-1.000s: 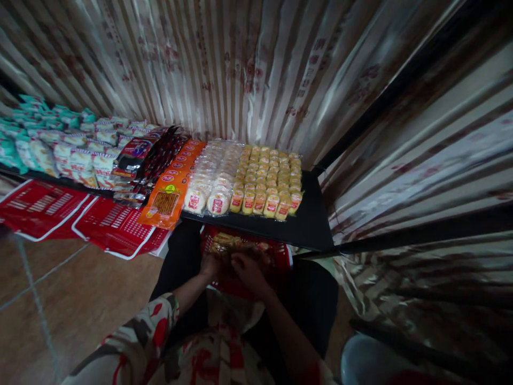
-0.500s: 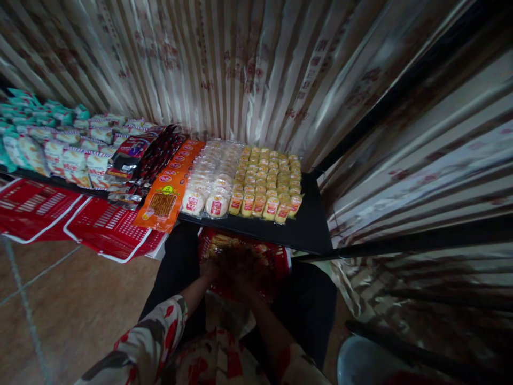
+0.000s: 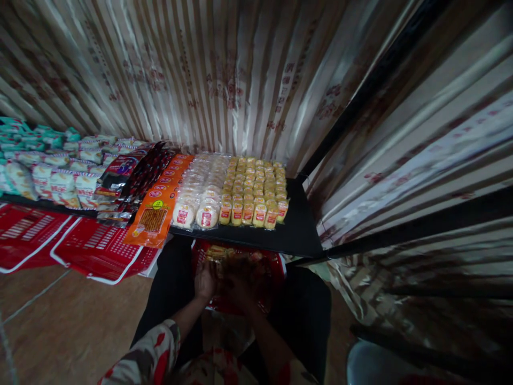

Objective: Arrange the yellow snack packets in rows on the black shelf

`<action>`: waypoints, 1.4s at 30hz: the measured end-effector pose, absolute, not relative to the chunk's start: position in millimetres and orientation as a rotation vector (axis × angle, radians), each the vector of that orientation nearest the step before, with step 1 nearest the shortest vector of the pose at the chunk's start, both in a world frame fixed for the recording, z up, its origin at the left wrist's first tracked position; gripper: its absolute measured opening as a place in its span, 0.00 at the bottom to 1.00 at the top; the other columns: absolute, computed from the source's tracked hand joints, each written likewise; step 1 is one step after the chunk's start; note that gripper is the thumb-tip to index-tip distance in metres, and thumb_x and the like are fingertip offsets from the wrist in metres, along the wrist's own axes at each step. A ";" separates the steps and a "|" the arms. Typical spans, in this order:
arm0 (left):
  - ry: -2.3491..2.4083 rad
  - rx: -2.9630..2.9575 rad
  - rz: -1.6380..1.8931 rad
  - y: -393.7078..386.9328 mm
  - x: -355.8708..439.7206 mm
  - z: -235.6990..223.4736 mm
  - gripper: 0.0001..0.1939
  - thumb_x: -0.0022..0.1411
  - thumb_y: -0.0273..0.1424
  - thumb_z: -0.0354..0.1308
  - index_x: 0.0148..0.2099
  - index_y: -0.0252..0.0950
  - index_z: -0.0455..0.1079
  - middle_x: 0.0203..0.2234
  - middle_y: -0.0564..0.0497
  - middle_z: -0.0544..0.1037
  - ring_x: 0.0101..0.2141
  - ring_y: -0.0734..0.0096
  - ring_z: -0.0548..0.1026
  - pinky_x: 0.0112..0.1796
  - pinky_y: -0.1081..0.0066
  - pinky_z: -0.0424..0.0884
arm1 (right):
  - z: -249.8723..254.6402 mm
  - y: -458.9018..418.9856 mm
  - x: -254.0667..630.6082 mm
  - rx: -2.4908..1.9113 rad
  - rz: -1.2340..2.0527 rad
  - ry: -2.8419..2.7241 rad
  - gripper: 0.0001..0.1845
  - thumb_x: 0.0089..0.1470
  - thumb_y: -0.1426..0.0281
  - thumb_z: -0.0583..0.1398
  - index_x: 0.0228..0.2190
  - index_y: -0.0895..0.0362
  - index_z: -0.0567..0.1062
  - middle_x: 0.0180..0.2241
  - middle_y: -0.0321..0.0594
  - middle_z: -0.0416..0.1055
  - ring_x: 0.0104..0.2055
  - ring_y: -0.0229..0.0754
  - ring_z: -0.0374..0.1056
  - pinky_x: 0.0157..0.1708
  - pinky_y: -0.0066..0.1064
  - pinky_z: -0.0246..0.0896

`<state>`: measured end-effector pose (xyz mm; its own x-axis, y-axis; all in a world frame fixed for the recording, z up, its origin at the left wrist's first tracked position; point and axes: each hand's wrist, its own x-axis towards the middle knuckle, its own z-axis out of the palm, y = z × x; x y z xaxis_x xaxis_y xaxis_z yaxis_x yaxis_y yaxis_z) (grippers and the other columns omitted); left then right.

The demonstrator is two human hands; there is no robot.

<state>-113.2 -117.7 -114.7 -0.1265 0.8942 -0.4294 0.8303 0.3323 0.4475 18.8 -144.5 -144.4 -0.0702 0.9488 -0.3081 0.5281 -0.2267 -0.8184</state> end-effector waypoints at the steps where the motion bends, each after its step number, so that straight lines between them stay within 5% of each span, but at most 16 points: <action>1: 1.981 1.506 0.187 -117.0 -113.2 -111.5 0.18 0.61 0.25 0.44 0.52 0.34 0.65 0.47 0.41 0.72 0.50 0.62 0.69 0.50 0.68 0.63 | -143.9 -142.6 21.3 -1.789 1.213 -1.567 0.10 0.44 0.70 0.56 0.29 0.56 0.77 0.33 0.44 0.76 0.36 0.46 0.70 0.40 0.36 0.63; 7: 1.975 1.386 0.548 -110.0 -118.0 -94.8 0.17 0.57 0.20 0.44 0.48 0.30 0.66 0.46 0.43 0.73 0.49 0.68 0.69 0.52 0.72 0.62 | -139.7 -138.2 38.5 -1.889 1.155 -1.483 0.11 0.44 0.73 0.57 0.32 0.55 0.76 0.39 0.45 0.74 0.44 0.47 0.68 0.47 0.37 0.58; 12: 1.918 1.292 0.667 -112.8 -116.9 -87.3 0.16 0.58 0.22 0.44 0.46 0.34 0.66 0.41 0.47 0.76 0.44 0.69 0.73 0.48 0.70 0.67 | -138.6 -145.2 37.7 -1.843 1.236 -1.430 0.07 0.38 0.74 0.61 0.24 0.54 0.77 0.30 0.43 0.77 0.37 0.48 0.71 0.43 0.37 0.61; 14: 1.872 1.189 0.733 -115.8 -114.6 -84.4 0.15 0.58 0.22 0.43 0.44 0.35 0.67 0.39 0.48 0.76 0.42 0.69 0.74 0.44 0.70 0.70 | -135.7 -144.8 35.6 -1.821 1.226 -1.365 0.06 0.41 0.69 0.60 0.26 0.55 0.77 0.32 0.45 0.77 0.39 0.49 0.71 0.44 0.38 0.60; 18: 1.723 0.904 0.932 -121.1 -108.5 -74.7 0.12 0.55 0.25 0.46 0.40 0.34 0.67 0.31 0.50 0.76 0.32 0.70 0.75 0.31 0.74 0.72 | -117.3 -140.2 36.6 -1.758 1.184 -1.169 0.22 0.52 0.56 0.50 0.37 0.56 0.75 0.42 0.46 0.74 0.45 0.47 0.69 0.46 0.38 0.61; 22: 1.533 0.731 1.103 -123.9 -101.3 -60.5 0.10 0.50 0.29 0.50 0.35 0.33 0.68 0.21 0.55 0.72 0.22 0.74 0.71 0.24 0.75 0.68 | -88.3 -141.5 41.4 -1.519 1.364 -0.821 0.26 0.47 0.47 0.53 0.37 0.54 0.74 0.40 0.42 0.75 0.44 0.47 0.70 0.41 0.36 0.65; 30: 1.411 1.215 1.140 -127.1 -94.0 -37.7 0.11 0.50 0.27 0.49 0.34 0.36 0.70 0.32 0.50 0.76 0.36 0.66 0.73 0.41 0.67 0.68 | -36.0 -145.7 50.7 -1.363 1.587 -0.427 0.20 0.45 0.52 0.60 0.30 0.56 0.73 0.29 0.39 0.76 0.25 0.38 0.70 0.21 0.26 0.61; 35: 1.199 1.466 1.163 -130.2 -83.3 -12.9 0.10 0.56 0.26 0.47 0.33 0.37 0.70 0.35 0.49 0.75 0.40 0.67 0.72 0.44 0.66 0.66 | -5.8 -142.9 67.3 -1.285 1.494 -0.466 0.18 0.43 0.55 0.63 0.33 0.54 0.75 0.29 0.37 0.75 0.26 0.36 0.69 0.24 0.25 0.62; 42: 1.089 1.500 1.211 -131.5 -71.7 0.7 0.12 0.60 0.29 0.48 0.29 0.37 0.71 0.41 0.46 0.73 0.43 0.66 0.71 0.45 0.65 0.66 | 7.3 -140.8 88.6 -1.261 1.346 -0.713 0.17 0.45 0.57 0.63 0.35 0.53 0.75 0.39 0.39 0.73 0.40 0.42 0.69 0.36 0.29 0.64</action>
<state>-71.7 -131.5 0.7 0.1341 0.9707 0.1993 0.0957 -0.2128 0.9724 88.6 -140.8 7.3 0.1718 0.9461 -0.2745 -0.3044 -0.2140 -0.9282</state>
